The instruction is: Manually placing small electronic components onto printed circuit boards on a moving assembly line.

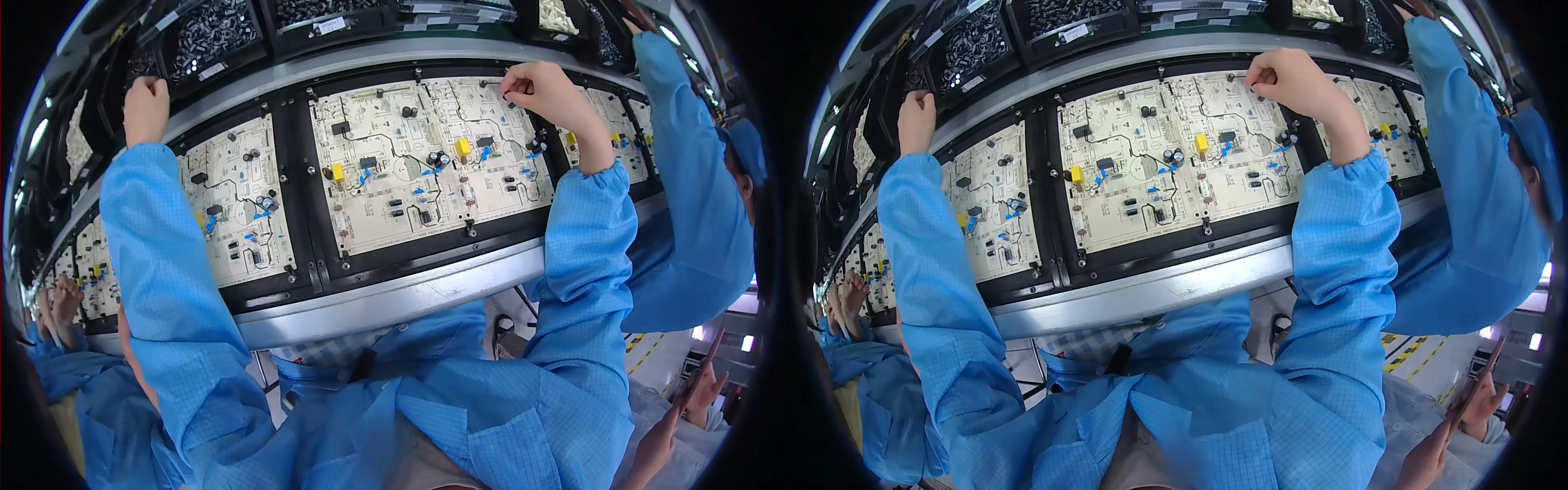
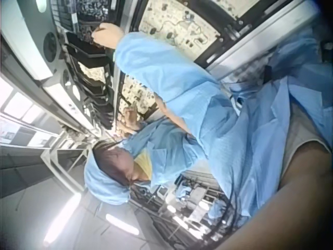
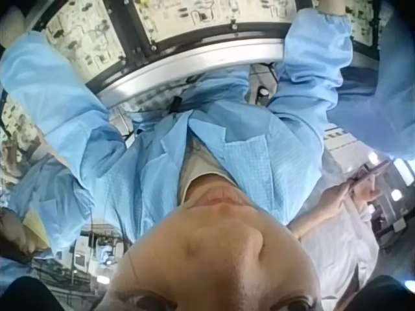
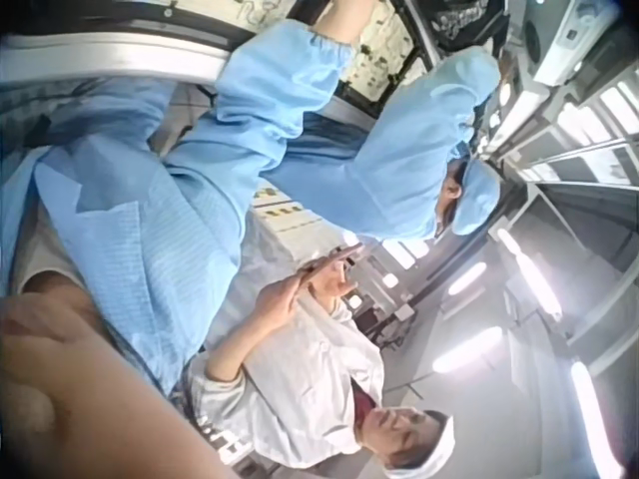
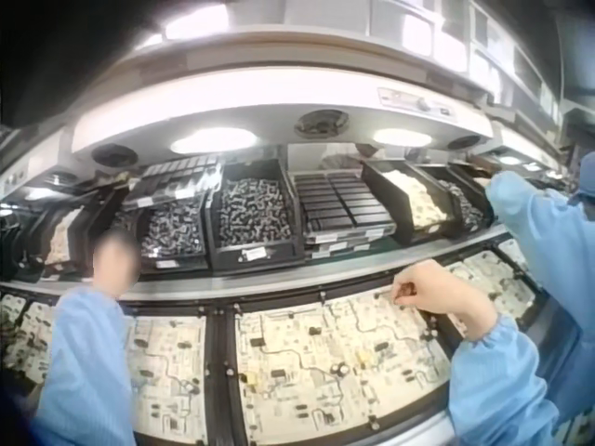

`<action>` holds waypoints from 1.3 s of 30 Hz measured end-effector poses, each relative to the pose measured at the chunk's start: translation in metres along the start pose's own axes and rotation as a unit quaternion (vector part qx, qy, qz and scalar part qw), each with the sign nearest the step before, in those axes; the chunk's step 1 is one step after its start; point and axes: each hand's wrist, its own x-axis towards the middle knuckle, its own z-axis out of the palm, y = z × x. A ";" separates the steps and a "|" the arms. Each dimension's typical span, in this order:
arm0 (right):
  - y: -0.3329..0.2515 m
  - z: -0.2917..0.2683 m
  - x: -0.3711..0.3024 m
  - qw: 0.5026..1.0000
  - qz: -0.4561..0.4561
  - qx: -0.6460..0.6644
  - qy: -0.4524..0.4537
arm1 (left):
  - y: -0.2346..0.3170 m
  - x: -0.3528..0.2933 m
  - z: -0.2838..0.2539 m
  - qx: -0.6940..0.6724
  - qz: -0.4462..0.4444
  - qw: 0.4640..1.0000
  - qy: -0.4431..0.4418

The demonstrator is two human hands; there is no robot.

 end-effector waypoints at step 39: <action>-0.167 0.014 0.188 0.891 -0.368 -0.124 0.235 | 0.022 0.024 -0.023 0.025 -0.105 0.992 -0.068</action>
